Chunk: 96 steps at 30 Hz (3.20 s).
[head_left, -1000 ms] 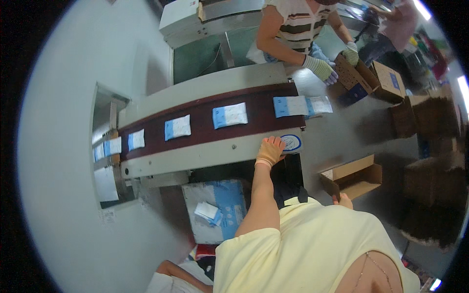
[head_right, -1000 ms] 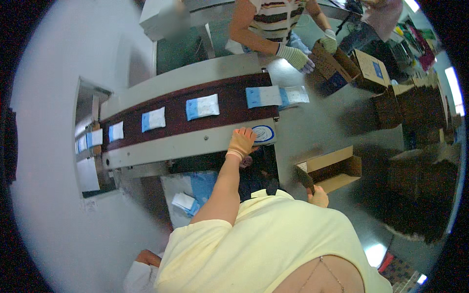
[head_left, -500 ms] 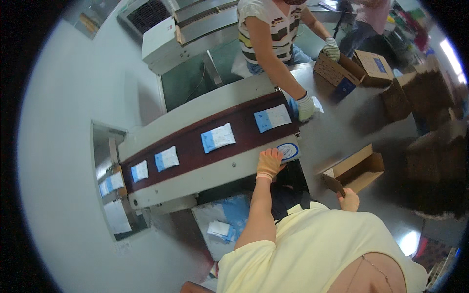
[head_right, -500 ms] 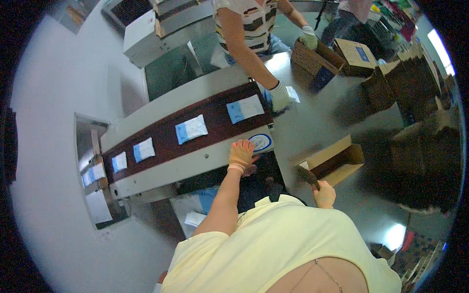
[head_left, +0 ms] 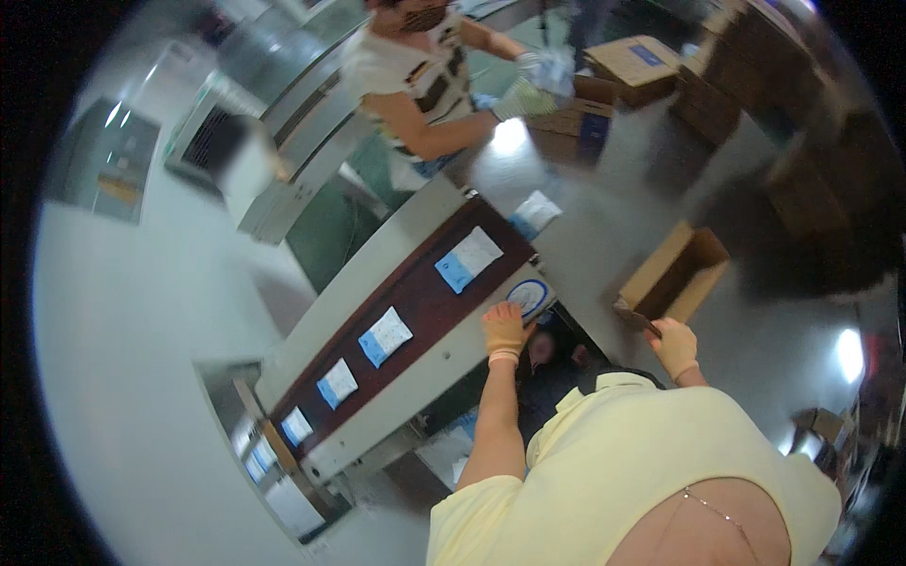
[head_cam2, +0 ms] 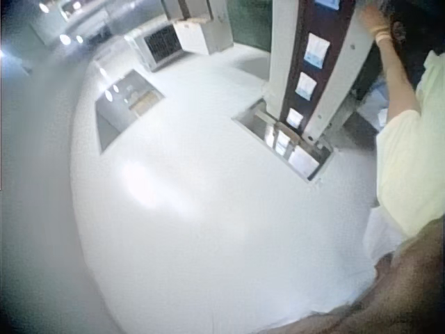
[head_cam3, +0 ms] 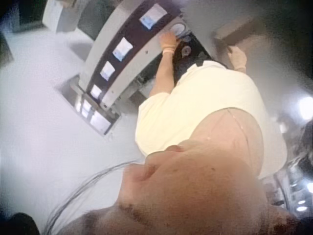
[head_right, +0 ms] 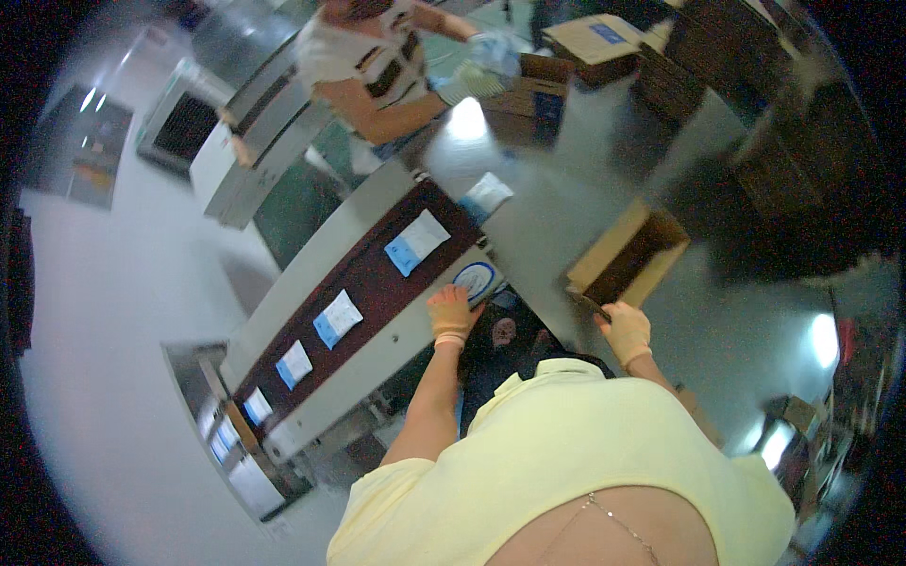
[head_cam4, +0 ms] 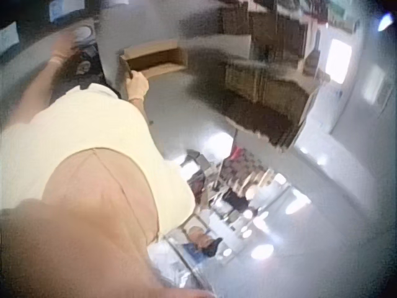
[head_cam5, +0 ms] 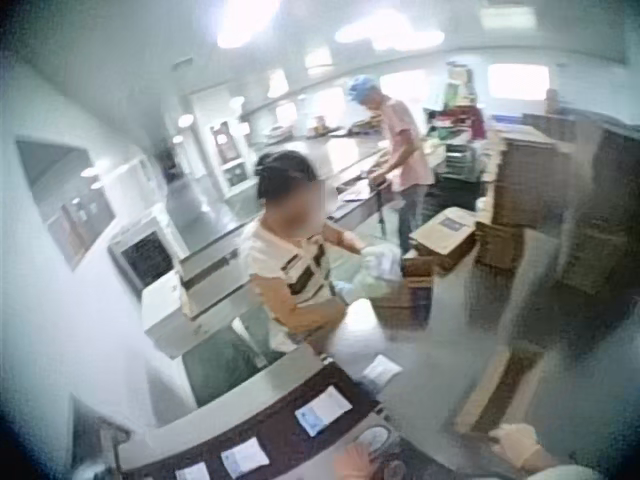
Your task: The person packs small blue and white packets into cardboard boxes on a metal table. They repeatedly pick up packets, place them into the boxes, and then close the boxes. Other workers are visible in the background performing similar tasks.
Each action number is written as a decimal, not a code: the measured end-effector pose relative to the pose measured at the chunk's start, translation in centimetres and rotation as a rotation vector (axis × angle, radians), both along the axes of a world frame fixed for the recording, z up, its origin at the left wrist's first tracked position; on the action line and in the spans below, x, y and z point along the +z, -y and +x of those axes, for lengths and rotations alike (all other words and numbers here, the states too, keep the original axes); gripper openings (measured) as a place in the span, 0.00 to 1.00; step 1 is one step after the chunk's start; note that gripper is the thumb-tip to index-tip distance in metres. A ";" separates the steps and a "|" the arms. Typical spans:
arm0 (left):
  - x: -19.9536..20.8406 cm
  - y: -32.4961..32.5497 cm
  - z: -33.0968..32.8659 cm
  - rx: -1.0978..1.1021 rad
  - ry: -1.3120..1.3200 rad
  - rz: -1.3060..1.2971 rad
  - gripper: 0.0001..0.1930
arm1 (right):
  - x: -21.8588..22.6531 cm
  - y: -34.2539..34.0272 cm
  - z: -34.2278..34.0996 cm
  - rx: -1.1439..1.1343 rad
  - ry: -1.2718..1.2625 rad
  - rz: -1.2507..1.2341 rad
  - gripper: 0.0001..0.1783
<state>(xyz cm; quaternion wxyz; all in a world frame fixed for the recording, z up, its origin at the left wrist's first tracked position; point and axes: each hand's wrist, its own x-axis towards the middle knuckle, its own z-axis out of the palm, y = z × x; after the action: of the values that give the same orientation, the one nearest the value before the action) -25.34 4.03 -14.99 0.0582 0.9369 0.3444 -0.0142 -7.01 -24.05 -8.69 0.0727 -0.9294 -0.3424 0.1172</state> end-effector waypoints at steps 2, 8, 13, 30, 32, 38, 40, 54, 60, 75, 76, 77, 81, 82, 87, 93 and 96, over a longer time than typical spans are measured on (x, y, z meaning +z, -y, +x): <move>0.7 -0.2 0.7 -0.002 -0.039 -0.014 0.25 | 1.9 -1.1 0.2 -0.018 -0.042 -0.082 0.13; 2.2 1.0 1.2 -0.017 0.007 0.113 0.26 | 4.5 -0.3 2.1 0.040 -0.057 -0.045 0.15; 2.3 1.2 0.8 -0.087 0.080 0.157 0.29 | 6.4 0.1 2.1 -0.003 -0.140 -0.111 0.14; 3.4 1.9 1.3 -0.059 0.049 0.295 0.31 | 6.4 -0.5 3.4 0.015 -0.144 -0.180 0.11; 3.8 2.1 1.2 -0.054 0.002 0.273 0.31 | 6.6 -0.3 3.3 0.027 -0.141 -0.175 0.11; 3.8 2.0 1.2 -0.046 -0.015 0.283 0.30 | 6.8 -0.7 3.7 0.010 -0.174 -0.147 0.11; 3.6 2.0 1.0 -0.042 -0.009 0.321 0.30 | 7.0 -0.8 3.6 0.001 -0.166 -0.116 0.11; 2.5 1.4 0.9 -0.056 0.027 0.284 0.30 | 6.4 -1.1 3.3 -0.031 -0.154 -0.097 0.11; 2.9 1.4 0.6 -0.046 0.045 0.263 0.30 | 6.1 -1.2 3.1 -0.009 -0.149 -0.095 0.10; 2.6 1.0 0.5 -0.065 0.070 0.229 0.31 | 6.1 -1.1 2.7 -0.030 -0.161 -0.078 0.10; 2.6 1.0 0.5 -0.077 0.128 0.249 0.29 | 6.0 -1.1 2.7 -0.029 -0.160 -0.080 0.10; 2.7 1.0 0.4 -0.088 0.185 0.270 0.28 | 6.2 -1.2 2.6 -0.040 -0.167 -0.083 0.11; 2.9 0.9 0.8 -0.023 0.056 0.135 0.27 | 6.4 -1.4 2.6 -0.064 -0.198 -0.115 0.14; 2.6 0.9 0.8 -0.032 0.079 0.156 0.27 | 6.3 -1.4 2.6 -0.066 -0.205 -0.128 0.15; 2.0 0.9 0.7 -0.036 0.137 0.199 0.27 | 6.6 -1.7 2.6 -0.031 -0.219 -0.154 0.16; 2.8 -0.5 -0.2 -0.100 0.169 -0.017 0.24 | 5.8 -1.8 3.0 -0.022 -0.197 -0.146 0.14; 2.3 -1.2 -3.0 -0.066 0.278 -0.279 0.13 | 5.8 -2.0 3.1 0.003 -0.190 -0.150 0.13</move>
<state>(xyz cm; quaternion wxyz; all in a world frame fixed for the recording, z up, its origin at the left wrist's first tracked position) -28.30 5.20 -12.72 0.2342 0.9234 0.2969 0.0659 -3.94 -22.07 -2.93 0.0348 -0.9164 -0.3254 0.2303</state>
